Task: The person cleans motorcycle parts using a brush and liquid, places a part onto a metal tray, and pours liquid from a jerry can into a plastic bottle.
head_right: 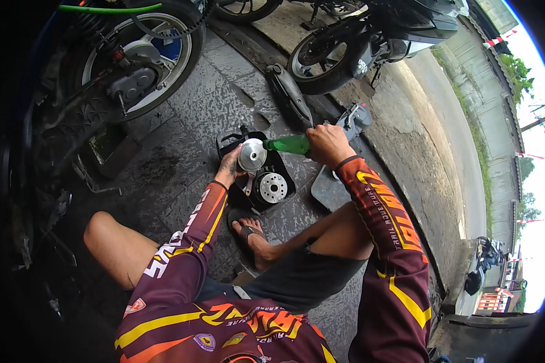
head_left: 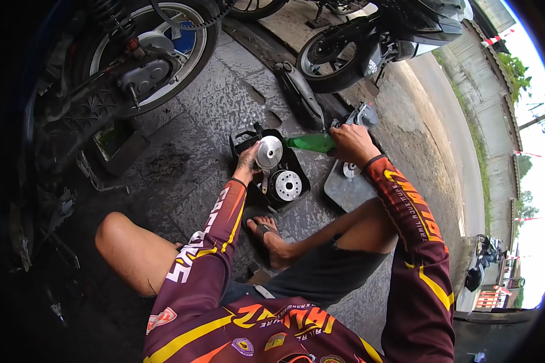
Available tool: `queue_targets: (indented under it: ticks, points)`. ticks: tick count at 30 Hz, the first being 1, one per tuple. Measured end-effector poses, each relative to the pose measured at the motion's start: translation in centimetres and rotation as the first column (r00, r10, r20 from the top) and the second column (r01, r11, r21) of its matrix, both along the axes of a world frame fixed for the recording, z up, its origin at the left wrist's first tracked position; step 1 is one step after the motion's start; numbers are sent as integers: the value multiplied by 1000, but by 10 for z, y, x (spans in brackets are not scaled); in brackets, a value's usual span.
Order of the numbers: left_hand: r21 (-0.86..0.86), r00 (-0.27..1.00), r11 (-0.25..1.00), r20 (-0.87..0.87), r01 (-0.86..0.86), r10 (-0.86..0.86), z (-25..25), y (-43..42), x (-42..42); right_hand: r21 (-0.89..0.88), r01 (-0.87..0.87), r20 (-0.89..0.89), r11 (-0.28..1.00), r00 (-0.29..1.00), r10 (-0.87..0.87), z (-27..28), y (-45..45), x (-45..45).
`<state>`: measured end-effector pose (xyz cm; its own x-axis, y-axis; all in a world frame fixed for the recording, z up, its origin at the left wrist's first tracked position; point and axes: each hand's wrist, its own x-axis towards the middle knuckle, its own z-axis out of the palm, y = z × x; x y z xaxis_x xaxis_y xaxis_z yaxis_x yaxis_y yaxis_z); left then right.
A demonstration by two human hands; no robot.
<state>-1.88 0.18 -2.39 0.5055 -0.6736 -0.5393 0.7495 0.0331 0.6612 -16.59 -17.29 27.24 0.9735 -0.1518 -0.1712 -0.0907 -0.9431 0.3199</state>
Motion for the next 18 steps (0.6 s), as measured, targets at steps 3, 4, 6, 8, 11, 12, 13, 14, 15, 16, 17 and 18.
queue_targets:
  ticks: [3,4,6,8,11,12,13,14,15,16,17,18]
  points:
    - [-48,998,997,-3,-61,60,-1,0,-2,9,21,9,1000,1000,-21,1,0,-1]
    - [-57,997,995,-6,-77,77,-3,0,-1,9,20,9,1000,1000,-20,2,0,0]
    - [-64,995,993,-13,-96,95,-5,0,2,4,46,-15,999,999,-46,4,0,1]
    - [-127,996,988,-36,-89,85,-6,0,3,-1,56,-9,998,998,-56,1,-3,1]
    - [-151,991,981,-72,-121,111,-3,1,3,-2,66,2,998,998,-66,-1,-7,0]
    - [-150,991,981,-74,-122,112,-6,0,4,2,64,5,998,998,-64,-2,-8,0]
    - [-160,993,981,-54,-113,106,-8,-1,5,3,63,4,998,998,-63,-2,-9,0]
    - [-169,995,980,-34,-103,99,-11,-1,5,-4,66,-2,998,998,-66,-3,-11,0]
    - [-167,995,981,-35,-102,98,-7,0,5,-11,70,-8,997,997,-70,-3,-11,-1]
    - [-139,995,985,-16,-99,98,-4,1,4,-10,72,-10,997,997,-72,-3,-11,-1]
    - [-110,995,989,3,-96,97,0,2,3,-10,71,-11,997,997,-71,-3,-11,-1]
    - [-97,996,992,25,-87,89,2,3,3,-11,69,-12,998,998,-70,-2,-11,-1]
